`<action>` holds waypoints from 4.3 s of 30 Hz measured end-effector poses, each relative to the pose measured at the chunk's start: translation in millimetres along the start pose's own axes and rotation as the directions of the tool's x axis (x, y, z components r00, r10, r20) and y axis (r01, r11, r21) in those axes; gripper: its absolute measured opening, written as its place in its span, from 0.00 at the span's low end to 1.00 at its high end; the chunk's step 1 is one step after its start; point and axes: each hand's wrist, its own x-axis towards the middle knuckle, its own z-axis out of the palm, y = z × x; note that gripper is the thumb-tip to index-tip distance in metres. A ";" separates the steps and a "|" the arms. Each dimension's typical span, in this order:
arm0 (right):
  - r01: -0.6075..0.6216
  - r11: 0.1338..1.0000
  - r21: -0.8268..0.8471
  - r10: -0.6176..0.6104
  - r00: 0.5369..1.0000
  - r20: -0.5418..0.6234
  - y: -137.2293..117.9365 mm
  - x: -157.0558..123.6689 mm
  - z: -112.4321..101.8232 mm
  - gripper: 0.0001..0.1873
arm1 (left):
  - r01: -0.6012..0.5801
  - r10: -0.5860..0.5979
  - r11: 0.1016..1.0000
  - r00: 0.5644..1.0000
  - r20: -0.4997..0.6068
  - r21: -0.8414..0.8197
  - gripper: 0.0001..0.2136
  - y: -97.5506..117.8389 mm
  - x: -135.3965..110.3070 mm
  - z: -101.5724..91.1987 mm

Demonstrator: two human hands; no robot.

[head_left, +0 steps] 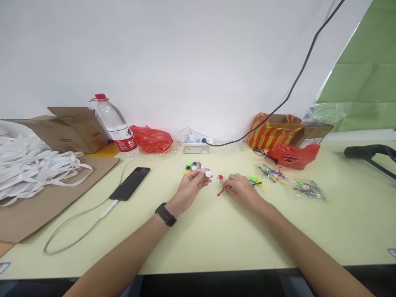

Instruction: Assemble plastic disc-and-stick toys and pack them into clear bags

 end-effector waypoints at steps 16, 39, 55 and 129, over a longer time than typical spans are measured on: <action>-0.007 0.979 0.203 0.037 0.989 -0.146 -2.8 0.2 -11.6 0.09 | 0.062 -0.068 0.990 0.997 -0.046 -0.130 0.12 2.0 1.1 -1.1; -0.007 0.976 0.219 0.094 0.917 -0.388 7.4 3.1 -22.5 0.11 | 0.104 -0.122 0.978 0.988 -0.089 -0.182 0.08 2.9 1.7 -0.4; -0.156 0.924 0.349 0.235 0.952 -0.194 6.2 0.7 -17.5 0.10 | 0.109 -0.138 0.969 0.983 -0.120 -0.223 0.07 4.5 2.1 0.4; -0.174 0.853 0.492 0.222 0.974 -0.040 -25.9 2.3 -25.2 0.21 | 0.085 -0.085 0.996 0.996 0.003 0.008 0.15 -7.3 -8.0 7.2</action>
